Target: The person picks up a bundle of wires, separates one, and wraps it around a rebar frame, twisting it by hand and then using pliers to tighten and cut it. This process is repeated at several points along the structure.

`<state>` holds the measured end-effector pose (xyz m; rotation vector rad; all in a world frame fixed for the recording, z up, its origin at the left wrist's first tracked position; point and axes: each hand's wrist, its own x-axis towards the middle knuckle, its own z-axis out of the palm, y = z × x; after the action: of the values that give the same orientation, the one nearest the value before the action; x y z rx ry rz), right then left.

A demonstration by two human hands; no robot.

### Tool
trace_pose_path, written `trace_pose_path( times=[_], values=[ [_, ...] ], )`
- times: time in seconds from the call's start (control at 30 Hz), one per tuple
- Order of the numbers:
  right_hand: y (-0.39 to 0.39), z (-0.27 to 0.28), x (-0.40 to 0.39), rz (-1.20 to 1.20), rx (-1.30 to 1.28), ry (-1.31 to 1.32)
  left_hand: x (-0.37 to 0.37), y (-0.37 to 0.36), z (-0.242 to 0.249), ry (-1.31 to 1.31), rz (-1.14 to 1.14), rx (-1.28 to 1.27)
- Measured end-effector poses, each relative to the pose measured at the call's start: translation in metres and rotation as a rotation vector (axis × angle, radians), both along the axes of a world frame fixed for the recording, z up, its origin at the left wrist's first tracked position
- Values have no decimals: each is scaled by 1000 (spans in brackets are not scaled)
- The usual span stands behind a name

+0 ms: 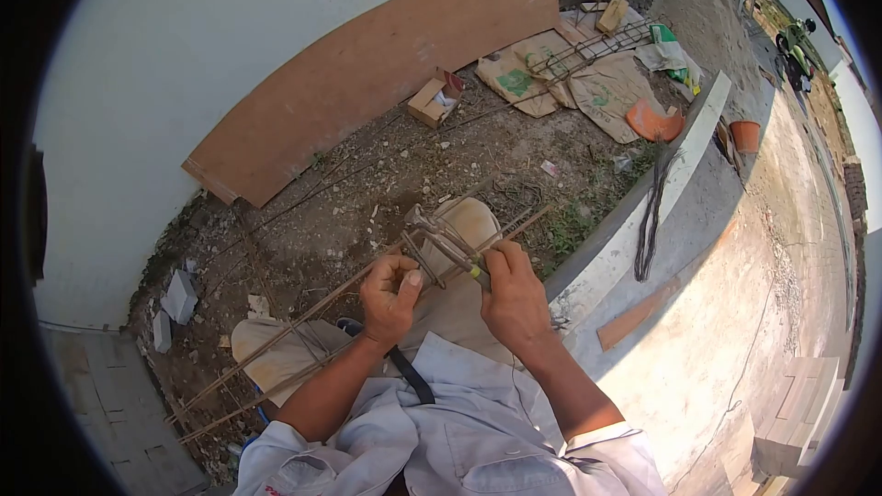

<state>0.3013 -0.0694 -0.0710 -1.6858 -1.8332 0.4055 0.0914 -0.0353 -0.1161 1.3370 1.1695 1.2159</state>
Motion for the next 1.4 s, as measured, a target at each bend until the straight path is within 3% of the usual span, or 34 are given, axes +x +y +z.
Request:
trace_pose_path(
  times=[0.07, 0.17, 0.37, 0.47, 0.67, 0.77, 0.87, 1.0, 1.1, 1.2, 1.3, 1.4],
  values=[
    [-8, 6, -3, 29, -53, -105, -2, 3, -4, -148, -80, -67],
    [-18, 8, -22, 108, -147, -91, -5, 6, -10, -121, -168, -96],
    [-28, -20, -50, 96, -29, 35, -7, 10, 1, -155, -46, -305],
    [-22, -23, -59, 101, 17, 99, -10, 13, -7, -80, -73, -193],
    [-14, -21, -62, 29, -12, 79, -14, 12, 2, -78, -87, -265],
    [-10, -24, -56, -109, -10, 305, -16, 13, 3, -107, -111, -256],
    [4, -25, -41, -331, -148, 837, -19, 13, 6, -134, -220, -294],
    [12, -20, -38, -346, -72, 907, -21, 15, -3, -152, -301, -269],
    [9, -7, -48, -201, 63, 627, -21, 15, -1, -194, -278, -296],
    [18, 5, -52, -299, 103, 911, -22, 15, -6, -155, -288, -308],
    [29, 3, -28, -384, 90, 992, -21, 14, -2, -126, -288, -329],
    [13, 20, -21, -113, -307, 319, -21, 14, -3, -180, -274, -349]
  ],
)
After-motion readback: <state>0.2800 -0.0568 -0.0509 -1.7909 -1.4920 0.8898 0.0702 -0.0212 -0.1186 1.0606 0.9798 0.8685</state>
